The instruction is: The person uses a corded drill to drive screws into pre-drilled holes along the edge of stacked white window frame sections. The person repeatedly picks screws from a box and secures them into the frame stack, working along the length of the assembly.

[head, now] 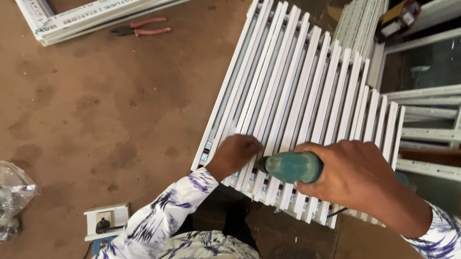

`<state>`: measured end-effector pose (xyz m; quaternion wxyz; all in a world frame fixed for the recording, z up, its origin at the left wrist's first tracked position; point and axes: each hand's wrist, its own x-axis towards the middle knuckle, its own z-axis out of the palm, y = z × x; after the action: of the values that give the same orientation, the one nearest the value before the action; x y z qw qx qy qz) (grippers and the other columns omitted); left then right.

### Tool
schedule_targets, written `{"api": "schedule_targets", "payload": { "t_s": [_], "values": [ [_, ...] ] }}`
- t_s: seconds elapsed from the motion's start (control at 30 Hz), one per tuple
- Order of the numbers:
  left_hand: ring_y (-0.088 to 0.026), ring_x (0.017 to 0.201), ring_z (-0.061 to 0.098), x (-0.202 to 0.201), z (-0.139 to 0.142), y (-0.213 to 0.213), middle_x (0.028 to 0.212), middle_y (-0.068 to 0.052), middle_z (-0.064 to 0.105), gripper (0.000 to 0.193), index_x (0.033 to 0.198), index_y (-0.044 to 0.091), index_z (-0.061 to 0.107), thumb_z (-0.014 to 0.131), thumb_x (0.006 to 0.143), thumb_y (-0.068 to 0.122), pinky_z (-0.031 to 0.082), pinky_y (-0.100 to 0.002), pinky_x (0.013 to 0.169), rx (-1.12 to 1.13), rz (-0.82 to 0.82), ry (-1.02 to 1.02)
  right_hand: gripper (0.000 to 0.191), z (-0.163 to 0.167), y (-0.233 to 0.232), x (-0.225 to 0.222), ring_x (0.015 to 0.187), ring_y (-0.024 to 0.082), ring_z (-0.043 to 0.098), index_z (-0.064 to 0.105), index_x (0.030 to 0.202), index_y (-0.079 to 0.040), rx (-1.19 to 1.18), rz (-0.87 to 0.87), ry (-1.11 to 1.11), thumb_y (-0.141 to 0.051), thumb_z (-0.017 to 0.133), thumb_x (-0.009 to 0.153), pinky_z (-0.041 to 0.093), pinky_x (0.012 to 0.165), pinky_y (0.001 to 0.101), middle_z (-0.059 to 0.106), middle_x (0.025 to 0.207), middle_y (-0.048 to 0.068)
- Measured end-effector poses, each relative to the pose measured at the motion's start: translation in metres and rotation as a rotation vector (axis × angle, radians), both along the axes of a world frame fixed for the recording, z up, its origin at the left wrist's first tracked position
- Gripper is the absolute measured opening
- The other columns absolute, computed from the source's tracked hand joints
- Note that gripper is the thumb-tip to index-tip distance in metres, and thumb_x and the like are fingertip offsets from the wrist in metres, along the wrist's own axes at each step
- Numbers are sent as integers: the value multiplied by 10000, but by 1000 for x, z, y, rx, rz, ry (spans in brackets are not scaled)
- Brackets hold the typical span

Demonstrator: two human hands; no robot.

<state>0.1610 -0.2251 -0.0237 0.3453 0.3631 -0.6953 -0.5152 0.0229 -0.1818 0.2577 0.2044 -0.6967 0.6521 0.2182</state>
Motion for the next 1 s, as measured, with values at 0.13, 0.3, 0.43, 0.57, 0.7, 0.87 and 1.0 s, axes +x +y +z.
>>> {"api": "schedule_targets", "payload": {
  "t_s": [0.13, 0.3, 0.43, 0.57, 0.7, 0.87, 1.0],
  "values": [
    [-145, 570, 465, 14, 9, 17, 654, -35, 534, 237, 1067, -10, 743, 567, 942, 87, 383, -334, 517, 608, 121, 319, 577, -4, -4, 10, 504, 248, 703, 719, 1227, -261, 42, 71, 6, -461, 849, 702, 562, 526, 408, 745, 714, 59],
    [-149, 641, 542, 43, 29, 49, 767, -47, 607, 306, 1206, -85, 598, 521, 924, 4, 447, -283, 600, 800, 228, 703, 671, 0, -12, 23, 479, 261, 677, 655, 1325, -271, 144, 136, 111, -504, 808, 715, 537, 508, 411, 702, 604, 91],
    [-190, 808, 630, 61, 41, 67, 910, -114, 650, 415, 1249, -98, 574, 464, 850, -75, 525, -309, 712, 770, 230, 811, 679, 6, -18, 32, 594, 257, 692, 642, 1341, -321, 193, 115, 224, -560, 798, 725, 534, 594, 427, 728, 663, 99],
    [-249, 928, 685, 76, 49, 86, 1033, -127, 663, 463, 1259, -93, 563, 444, 812, -98, 573, -353, 803, 792, 254, 750, 595, 3, -21, 37, 704, 241, 711, 672, 1300, -384, 216, 145, 256, -558, 772, 741, 545, 686, 430, 752, 759, 68],
    [-284, 992, 713, 86, 58, 95, 1111, -152, 681, 443, 1270, -98, 542, 448, 838, -89, 589, -377, 872, 831, 257, 749, 570, -4, -27, 26, 638, 204, 729, 685, 1279, -370, 182, 133, 166, -487, 845, 744, 567, 644, 393, 765, 782, 10],
    [-278, 849, 738, 98, 61, 105, 1013, -195, 734, 299, 1210, -63, 555, 493, 951, 73, 603, -374, 753, 978, 256, 746, 531, -2, 4, -20, 643, 118, 745, 566, 1412, -347, 221, 48, 267, -432, 707, 908, 591, 639, 283, 761, 919, -51],
    [-210, 616, 629, 105, 52, 113, 825, -161, 718, 287, 1117, -64, 578, 580, 1011, 202, 479, -322, 524, 1039, 317, 561, 678, 26, 62, -92, 944, 216, 778, 649, 1371, -165, -228, 70, -369, -404, 853, 770, 592, 799, 373, 814, 1126, 83]
  ]
}}
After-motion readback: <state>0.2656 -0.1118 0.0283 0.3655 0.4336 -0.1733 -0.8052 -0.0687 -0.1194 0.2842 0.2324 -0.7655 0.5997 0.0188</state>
